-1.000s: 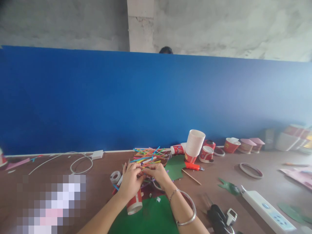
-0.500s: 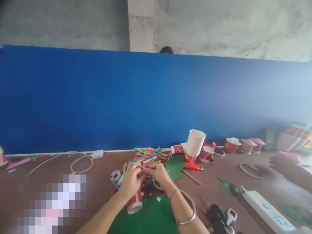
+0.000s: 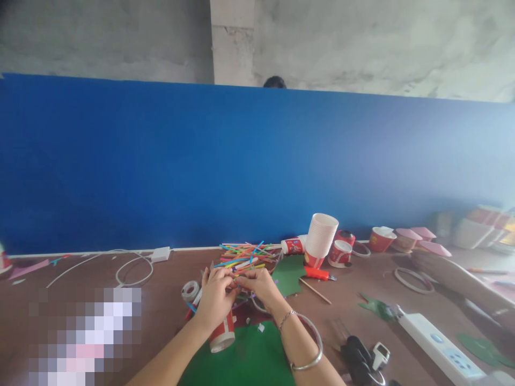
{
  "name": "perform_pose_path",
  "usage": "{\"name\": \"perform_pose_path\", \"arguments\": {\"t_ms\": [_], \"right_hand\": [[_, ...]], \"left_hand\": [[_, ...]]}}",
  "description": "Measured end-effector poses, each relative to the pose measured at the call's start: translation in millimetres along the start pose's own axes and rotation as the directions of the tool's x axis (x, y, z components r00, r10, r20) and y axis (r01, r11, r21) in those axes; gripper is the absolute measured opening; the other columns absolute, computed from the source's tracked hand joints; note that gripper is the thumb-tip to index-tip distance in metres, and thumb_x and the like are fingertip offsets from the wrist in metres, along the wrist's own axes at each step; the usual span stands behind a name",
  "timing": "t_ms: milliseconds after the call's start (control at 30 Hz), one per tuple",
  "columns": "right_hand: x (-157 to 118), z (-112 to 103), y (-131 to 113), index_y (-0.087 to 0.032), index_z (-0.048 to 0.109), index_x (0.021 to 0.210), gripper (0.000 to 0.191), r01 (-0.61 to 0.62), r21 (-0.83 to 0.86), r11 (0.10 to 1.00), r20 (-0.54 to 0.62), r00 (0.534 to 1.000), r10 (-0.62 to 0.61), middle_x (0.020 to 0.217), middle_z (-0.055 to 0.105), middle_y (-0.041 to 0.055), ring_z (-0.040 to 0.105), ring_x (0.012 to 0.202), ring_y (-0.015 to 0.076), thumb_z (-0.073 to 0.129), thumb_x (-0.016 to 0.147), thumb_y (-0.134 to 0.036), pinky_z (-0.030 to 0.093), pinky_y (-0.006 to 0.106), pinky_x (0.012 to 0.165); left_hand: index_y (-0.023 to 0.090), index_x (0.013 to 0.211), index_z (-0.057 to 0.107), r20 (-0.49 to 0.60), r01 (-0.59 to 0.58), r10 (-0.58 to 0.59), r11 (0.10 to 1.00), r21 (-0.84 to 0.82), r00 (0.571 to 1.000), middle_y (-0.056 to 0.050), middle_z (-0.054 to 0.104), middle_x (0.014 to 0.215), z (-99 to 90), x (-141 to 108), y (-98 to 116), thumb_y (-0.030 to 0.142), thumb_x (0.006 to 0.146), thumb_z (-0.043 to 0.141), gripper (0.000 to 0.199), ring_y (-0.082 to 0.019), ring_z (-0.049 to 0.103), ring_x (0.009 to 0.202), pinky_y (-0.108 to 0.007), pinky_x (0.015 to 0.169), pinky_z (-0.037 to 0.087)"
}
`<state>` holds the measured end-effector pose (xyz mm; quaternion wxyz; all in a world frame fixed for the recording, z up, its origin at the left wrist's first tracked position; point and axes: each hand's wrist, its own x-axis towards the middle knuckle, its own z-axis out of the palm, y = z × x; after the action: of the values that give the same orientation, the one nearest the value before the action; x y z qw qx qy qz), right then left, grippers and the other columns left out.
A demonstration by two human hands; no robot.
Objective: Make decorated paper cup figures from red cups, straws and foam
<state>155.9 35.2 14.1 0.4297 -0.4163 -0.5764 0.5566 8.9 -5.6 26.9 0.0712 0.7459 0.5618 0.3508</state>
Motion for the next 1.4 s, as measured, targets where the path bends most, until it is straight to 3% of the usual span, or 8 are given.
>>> {"name": "perform_pose_path", "arguments": {"t_ms": [300,567,833,1400], "right_hand": [[0.0,-0.6,1.7,-0.012,0.069,0.059,0.035,0.023,-0.021,1.000,0.001,1.000,-0.023,0.048,0.053,-0.0020,0.040,0.048,0.0083,0.075,0.063,-0.046,0.031,0.024,0.049],[1.0,-0.4,3.8,-0.011,0.066,0.054,0.033,0.042,-0.033,0.999,-0.010,0.999,-0.043,0.044,0.047,-0.0046,0.032,0.046,0.0057,0.074,0.065,-0.041,0.023,0.022,0.047],[1.3,-0.5,4.9,-0.012,0.068,0.058,0.036,0.033,-0.042,0.999,-0.017,0.999,-0.034,0.047,0.053,-0.0023,0.040,0.048,0.0083,0.074,0.062,-0.046,0.033,0.023,0.049],[-1.0,1.7,-0.4,-0.012,0.064,0.051,0.034,0.033,-0.032,0.999,-0.040,0.999,-0.034,0.046,0.051,-0.0031,0.039,0.047,0.0075,0.076,0.061,-0.043,0.031,0.023,0.048]], "left_hand": [[0.021,0.066,0.061,0.010,-0.008,0.008,1.000,-0.014,1.000,-0.002,0.064,0.095,0.1,-0.1,-1.5,0.018,0.074,0.063,0.009,-0.023,0.053,0.103,-0.056,0.107,0.015],[0.020,0.065,0.060,-0.005,-0.008,0.008,0.999,-0.031,1.000,-0.002,0.064,0.094,1.0,0.6,-1.6,0.017,0.073,0.064,0.010,-0.023,0.053,0.102,-0.056,0.106,0.014],[0.020,0.064,0.060,0.008,-0.007,0.007,0.998,-0.061,1.000,-0.002,0.064,0.094,1.0,1.0,-2.7,0.017,0.073,0.064,0.010,-0.024,0.053,0.102,-0.057,0.105,0.015],[0.020,0.064,0.060,0.009,-0.021,0.021,0.998,-0.063,1.000,-0.001,0.064,0.092,1.9,0.9,-4.1,0.018,0.073,0.065,0.011,-0.023,0.053,0.101,-0.057,0.105,0.015]]}}
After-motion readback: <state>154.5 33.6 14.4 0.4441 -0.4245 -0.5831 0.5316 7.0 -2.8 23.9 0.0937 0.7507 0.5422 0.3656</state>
